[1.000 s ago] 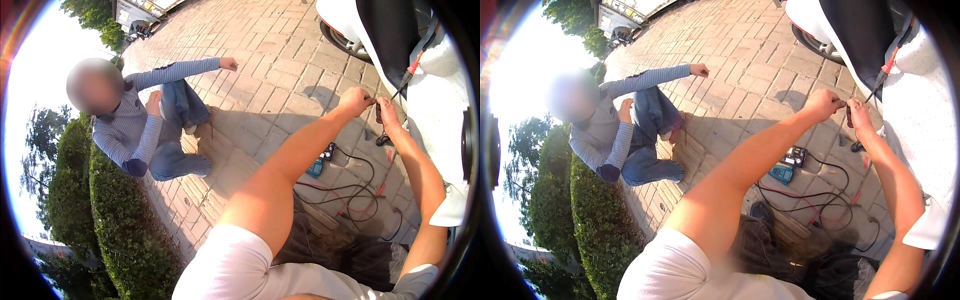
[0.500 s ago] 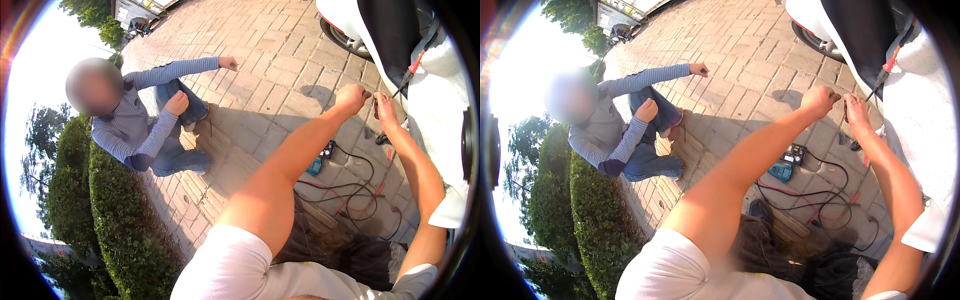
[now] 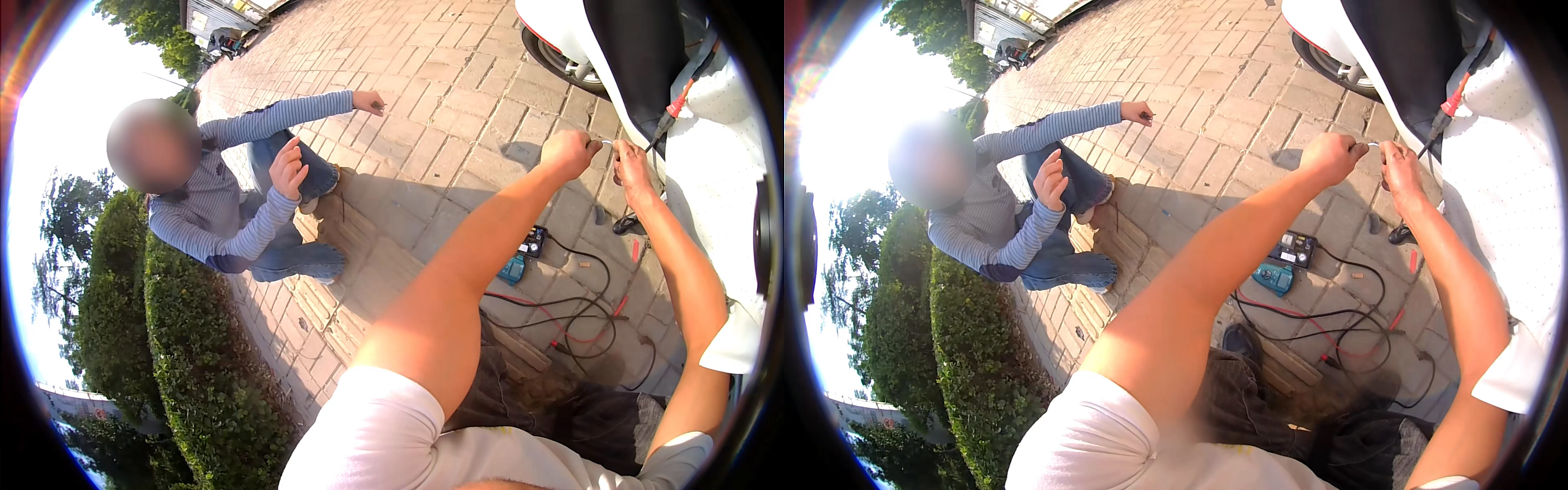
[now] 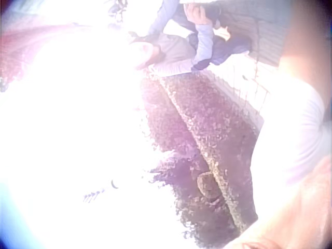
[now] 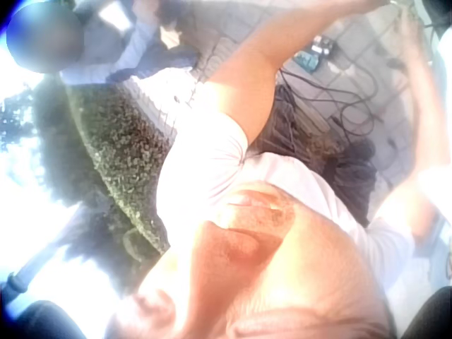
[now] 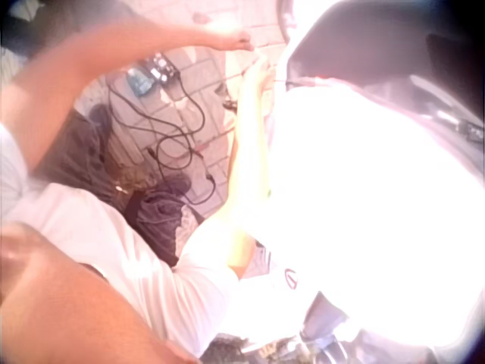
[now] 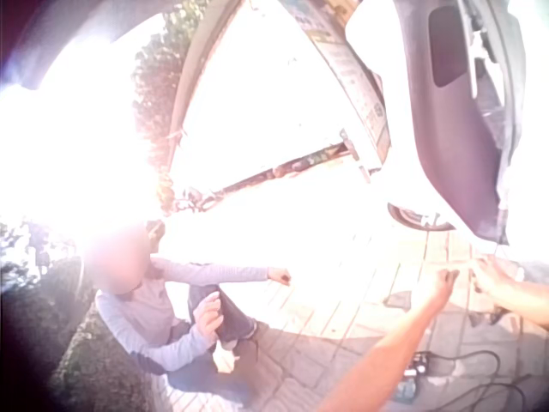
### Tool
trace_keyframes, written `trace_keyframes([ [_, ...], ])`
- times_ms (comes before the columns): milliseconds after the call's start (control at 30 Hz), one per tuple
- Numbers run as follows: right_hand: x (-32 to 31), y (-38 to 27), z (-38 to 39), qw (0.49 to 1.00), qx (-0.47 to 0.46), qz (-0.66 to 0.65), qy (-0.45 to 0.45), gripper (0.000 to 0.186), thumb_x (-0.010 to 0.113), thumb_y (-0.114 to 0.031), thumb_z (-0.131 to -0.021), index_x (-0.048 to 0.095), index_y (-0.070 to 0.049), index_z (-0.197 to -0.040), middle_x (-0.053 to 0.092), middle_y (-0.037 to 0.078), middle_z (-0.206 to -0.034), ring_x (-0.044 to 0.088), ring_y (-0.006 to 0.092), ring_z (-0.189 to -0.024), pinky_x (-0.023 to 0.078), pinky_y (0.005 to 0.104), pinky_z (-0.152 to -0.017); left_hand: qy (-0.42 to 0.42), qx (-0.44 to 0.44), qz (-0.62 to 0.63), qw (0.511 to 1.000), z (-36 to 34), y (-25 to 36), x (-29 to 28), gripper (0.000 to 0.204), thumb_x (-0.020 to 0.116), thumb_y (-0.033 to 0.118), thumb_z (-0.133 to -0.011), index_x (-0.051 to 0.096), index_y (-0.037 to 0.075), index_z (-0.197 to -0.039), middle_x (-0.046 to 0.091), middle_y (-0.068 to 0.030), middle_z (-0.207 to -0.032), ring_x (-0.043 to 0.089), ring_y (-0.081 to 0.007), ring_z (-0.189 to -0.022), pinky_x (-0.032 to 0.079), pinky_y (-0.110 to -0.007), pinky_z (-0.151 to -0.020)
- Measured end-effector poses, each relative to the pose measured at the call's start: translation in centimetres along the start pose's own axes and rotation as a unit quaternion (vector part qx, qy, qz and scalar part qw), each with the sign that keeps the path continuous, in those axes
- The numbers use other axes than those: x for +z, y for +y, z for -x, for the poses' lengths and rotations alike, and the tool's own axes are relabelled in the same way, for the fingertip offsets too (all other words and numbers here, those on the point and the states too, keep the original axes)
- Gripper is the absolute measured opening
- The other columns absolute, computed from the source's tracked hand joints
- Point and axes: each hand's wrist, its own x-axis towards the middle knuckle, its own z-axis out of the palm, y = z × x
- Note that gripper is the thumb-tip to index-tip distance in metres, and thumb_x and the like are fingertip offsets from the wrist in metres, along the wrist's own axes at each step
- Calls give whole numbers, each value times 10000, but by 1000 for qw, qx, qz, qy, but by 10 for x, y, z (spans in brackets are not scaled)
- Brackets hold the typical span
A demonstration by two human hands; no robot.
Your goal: The person sits on the ground next to a white scooter and uses a battery charger to connect to the vehicle's electrical system. They manipulate the charger's clamps and wires, adjusting connections and checking the device. Another person sits nearby observing the process.
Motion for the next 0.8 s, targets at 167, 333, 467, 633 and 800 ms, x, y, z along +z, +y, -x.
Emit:
trace_keyframes([
  [167,4,3,7,999,-21,5,28,233,520,-291,-851,471,-136,-685,342,-68,-537,304,48,-432,229,243,-404,18,8,-6,1000,2,4,1,422,528,434,-896,677,50,-801,660,-177,-818,624,-369,-796,491,-466,-720],
  [333,1,8,-2,998,-49,5,31,226,524,-284,-849,483,-128,-690,344,-67,-542,307,48,-435,229,243,-406,-17,-1,54,998,-6,1,3,417,522,420,-900,672,46,-795,656,-185,-816,622,-370,-809,486,-464,-722],
  [467,5,-1,5,999,-28,-4,30,220,529,-271,-841,475,-131,-680,342,-68,-535,300,51,-423,224,243,-402,4,32,33,999,-4,-6,5,413,507,398,-905,664,35,-786,647,-204,-808,613,-391,-810,479,-471,-725],
  [633,0,-2,-1,999,-11,-40,23,233,547,-268,-828,439,-144,-662,341,-67,-521,285,57,-403,222,247,-391,16,59,8,998,-4,0,2,421,491,398,-903,663,30,-795,646,-210,-822,607,-404,-813,475,-483,-727],
  [800,0,-7,4,996,0,-82,27,257,549,-270,-822,430,-142,-634,336,-60,-496,276,67,-389,218,254,-383,17,52,16,998,1,6,-7,442,511,411,-882,660,18,-744,638,-214,-780,606,-408,-775,475,-486,-697],
])
